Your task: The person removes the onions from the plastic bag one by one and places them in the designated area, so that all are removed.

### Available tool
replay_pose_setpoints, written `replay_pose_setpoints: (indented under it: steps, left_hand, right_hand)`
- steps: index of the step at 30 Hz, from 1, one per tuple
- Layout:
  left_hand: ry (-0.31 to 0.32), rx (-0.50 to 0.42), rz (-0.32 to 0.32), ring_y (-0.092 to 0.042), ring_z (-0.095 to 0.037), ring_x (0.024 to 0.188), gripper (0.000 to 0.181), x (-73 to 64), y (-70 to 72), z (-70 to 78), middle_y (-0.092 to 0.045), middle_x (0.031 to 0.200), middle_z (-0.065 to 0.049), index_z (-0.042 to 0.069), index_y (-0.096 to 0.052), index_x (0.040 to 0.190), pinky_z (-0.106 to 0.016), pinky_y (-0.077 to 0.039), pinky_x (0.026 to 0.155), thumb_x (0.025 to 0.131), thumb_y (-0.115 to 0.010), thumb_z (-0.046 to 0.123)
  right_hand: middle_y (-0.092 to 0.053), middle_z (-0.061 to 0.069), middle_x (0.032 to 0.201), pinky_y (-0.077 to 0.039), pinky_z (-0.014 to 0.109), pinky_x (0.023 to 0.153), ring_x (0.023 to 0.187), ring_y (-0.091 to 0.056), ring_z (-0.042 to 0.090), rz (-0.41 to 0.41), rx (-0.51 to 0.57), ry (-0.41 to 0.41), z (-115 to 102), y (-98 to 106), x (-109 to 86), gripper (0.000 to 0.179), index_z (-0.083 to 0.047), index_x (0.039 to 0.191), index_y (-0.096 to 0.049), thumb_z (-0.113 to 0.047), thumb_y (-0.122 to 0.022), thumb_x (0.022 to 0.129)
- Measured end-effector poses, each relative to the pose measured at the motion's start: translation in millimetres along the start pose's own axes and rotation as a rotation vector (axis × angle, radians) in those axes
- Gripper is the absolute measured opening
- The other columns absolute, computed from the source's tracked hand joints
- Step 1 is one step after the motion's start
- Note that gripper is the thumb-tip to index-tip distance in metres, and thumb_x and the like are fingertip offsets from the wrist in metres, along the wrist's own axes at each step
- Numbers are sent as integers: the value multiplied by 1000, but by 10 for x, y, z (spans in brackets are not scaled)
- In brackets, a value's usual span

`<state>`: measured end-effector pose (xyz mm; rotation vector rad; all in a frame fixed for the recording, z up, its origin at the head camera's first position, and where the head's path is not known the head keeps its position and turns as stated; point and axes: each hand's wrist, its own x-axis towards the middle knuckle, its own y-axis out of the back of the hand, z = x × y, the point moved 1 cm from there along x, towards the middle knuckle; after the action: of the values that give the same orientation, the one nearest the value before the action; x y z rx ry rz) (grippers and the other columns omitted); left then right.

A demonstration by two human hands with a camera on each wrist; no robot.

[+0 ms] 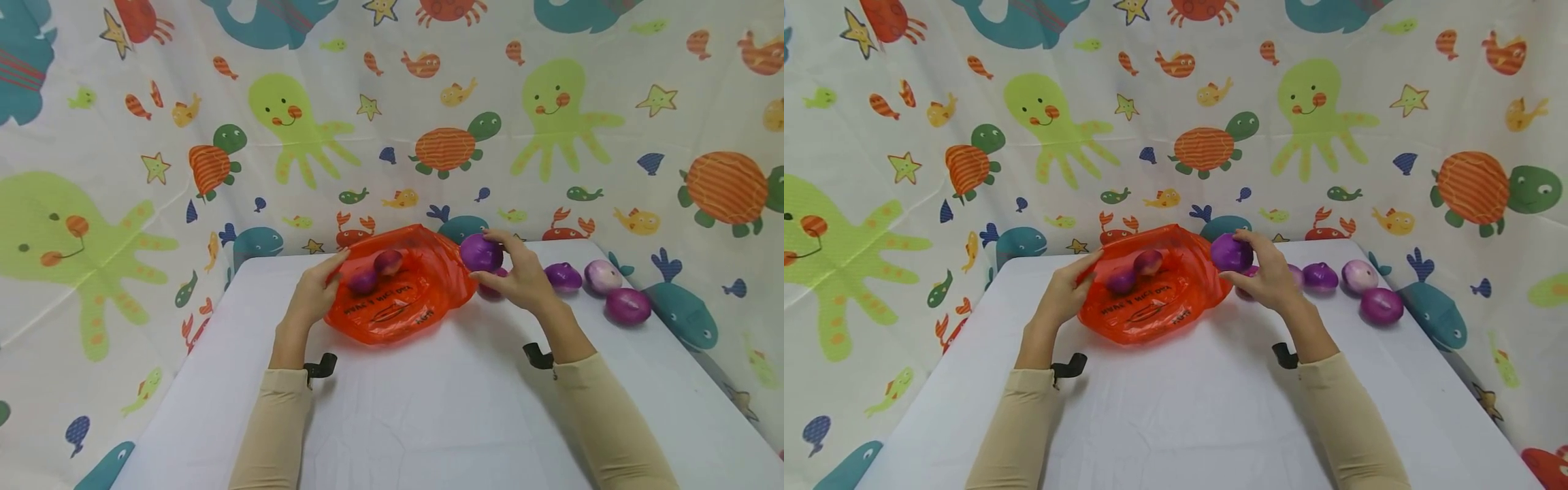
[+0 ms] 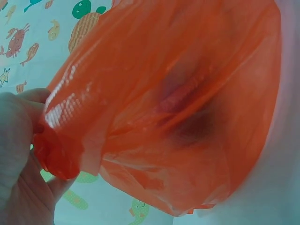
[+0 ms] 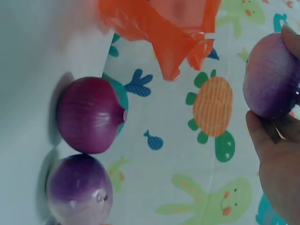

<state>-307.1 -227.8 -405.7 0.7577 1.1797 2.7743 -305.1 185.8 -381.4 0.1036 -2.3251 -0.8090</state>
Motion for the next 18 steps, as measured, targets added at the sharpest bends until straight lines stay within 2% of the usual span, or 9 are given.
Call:
replay_pose_setpoints:
  steps: [6, 10, 13, 14, 16, 18]
  left_hand:
    - [15, 8, -2, -49, -28, 148, 60, -9, 3, -8, -50, 160, 0, 26, -48, 157, -50, -44, 119, 103, -57, -1]
    - [16, 10, -6, -49, -28, 148, 61, -9, -2, -16, -50, 160, 0, 26, -48, 157, -50, -44, 119, 104, -56, 0]
    - [14, 9, -7, -49, -29, 148, 60, -3, -3, -16, -50, 160, -1, 26, -48, 157, -51, -44, 118, 104, -56, 0]
    - [14, 8, -8, -49, -29, 147, 60, -2, -3, -15, -51, 160, -1, 26, -48, 157, -51, -44, 118, 104, -56, -1]
    - [14, 8, -7, -50, -29, 147, 60, -1, -3, -13, -51, 160, -1, 25, -48, 157, -51, -45, 118, 104, -56, -1]
    - [15, 6, -6, -50, -29, 147, 59, 0, -4, -9, -51, 160, -1, 25, -49, 157, -51, -45, 117, 104, -56, 0]
  right_hand:
    - [-59, 13, 149, -57, 58, 101, 135, -57, 36, 23, -73, 25, 91, 115, -53, 76, -13, 147, -56, -18, -92, 80]
    - [-58, 14, 151, -53, 63, 105, 138, -54, 39, 33, -105, 8, 185, 206, -95, 76, -15, 148, -57, -16, -91, 81]
    - [-56, 13, 151, -53, 62, 104, 136, -55, 38, 49, -108, -4, 251, 276, -122, 76, -16, 148, -58, -14, -91, 80]
    - [-55, 13, 151, -54, 56, 106, 135, -55, 37, 54, -111, -7, 272, 300, -128, 76, -16, 148, -58, -14, -91, 80]
    - [-55, 12, 150, -55, 36, 108, 134, -56, 36, 65, -115, -17, 309, 347, -141, 76, -16, 148, -58, -14, -91, 80]
    - [-56, 12, 148, -49, 15, 105, 132, -57, 36, 71, -112, -39, 337, 393, -161, 77, -16, 150, -56, -13, -91, 81]
